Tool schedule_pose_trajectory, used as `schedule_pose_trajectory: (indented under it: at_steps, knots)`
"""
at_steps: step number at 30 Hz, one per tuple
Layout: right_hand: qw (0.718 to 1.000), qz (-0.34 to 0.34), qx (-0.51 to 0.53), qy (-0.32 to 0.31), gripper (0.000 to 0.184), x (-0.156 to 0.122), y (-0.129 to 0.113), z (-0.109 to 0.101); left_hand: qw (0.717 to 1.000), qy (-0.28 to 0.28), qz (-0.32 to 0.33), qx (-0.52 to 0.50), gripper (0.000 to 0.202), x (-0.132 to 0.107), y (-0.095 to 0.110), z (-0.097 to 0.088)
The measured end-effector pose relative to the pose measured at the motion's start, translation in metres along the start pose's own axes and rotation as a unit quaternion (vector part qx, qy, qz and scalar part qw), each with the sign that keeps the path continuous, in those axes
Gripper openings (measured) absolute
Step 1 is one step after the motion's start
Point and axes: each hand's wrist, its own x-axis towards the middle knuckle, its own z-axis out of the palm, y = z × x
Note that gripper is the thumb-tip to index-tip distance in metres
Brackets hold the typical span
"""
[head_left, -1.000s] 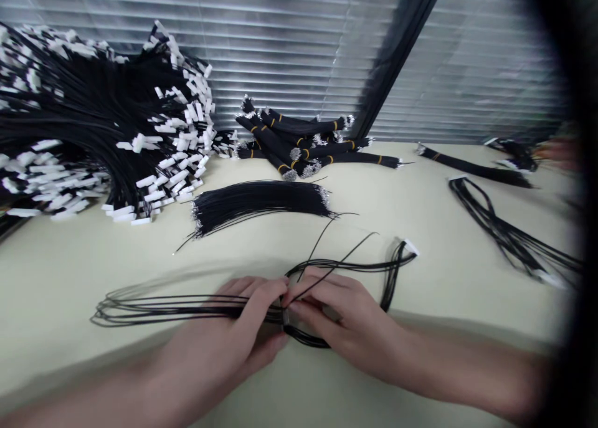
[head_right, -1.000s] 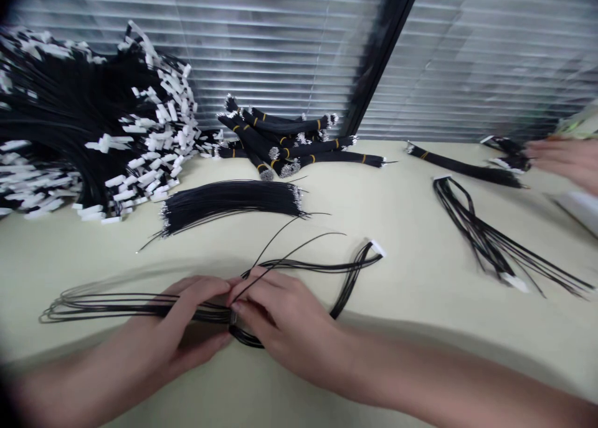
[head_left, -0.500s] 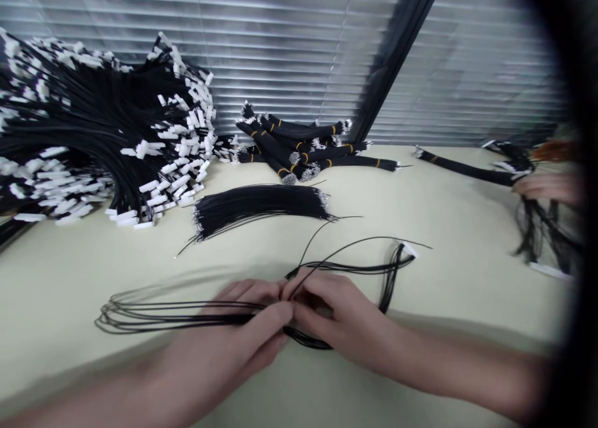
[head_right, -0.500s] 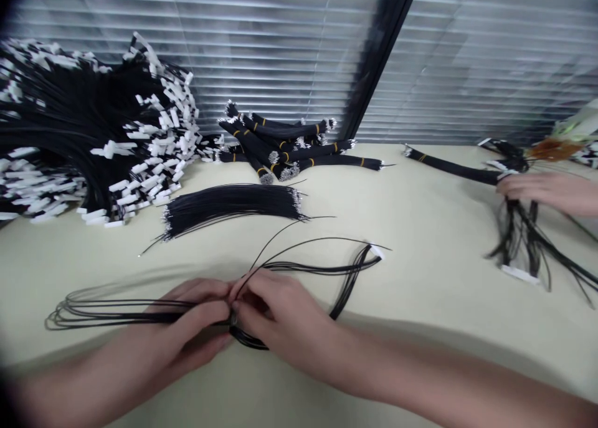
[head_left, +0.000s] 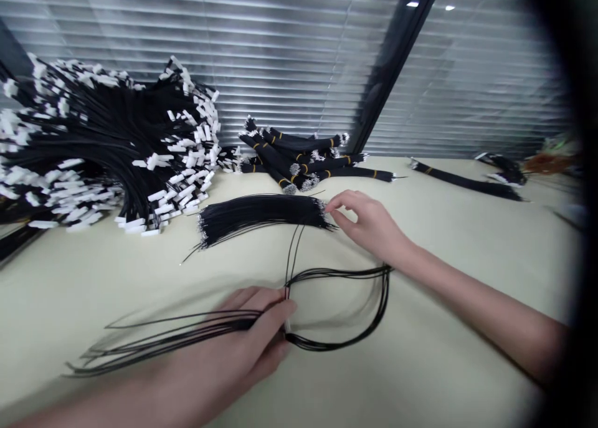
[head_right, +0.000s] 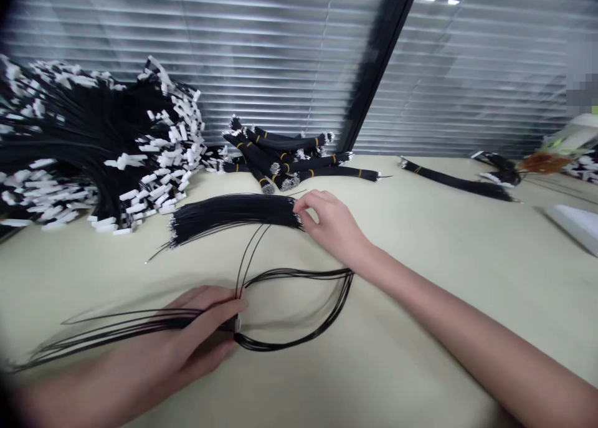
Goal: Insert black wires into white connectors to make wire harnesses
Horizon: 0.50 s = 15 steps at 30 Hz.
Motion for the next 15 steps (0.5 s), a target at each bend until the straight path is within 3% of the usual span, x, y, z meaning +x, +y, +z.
schedule_pose_trajectory:
  at_steps: [5,15]
  knots:
    - [0.992,-0.052,-0.099,-0.065,0.009,0.002,0.004,0.012,0.999,-0.046,0.021,0.007,0.031,0.000,-0.004,0.004]
    - [0.961,-0.105,-0.233,-0.105,0.013,0.019,-0.009,0.020,0.998,-0.052,0.032,0.032,0.031,-0.001,-0.003,0.002]
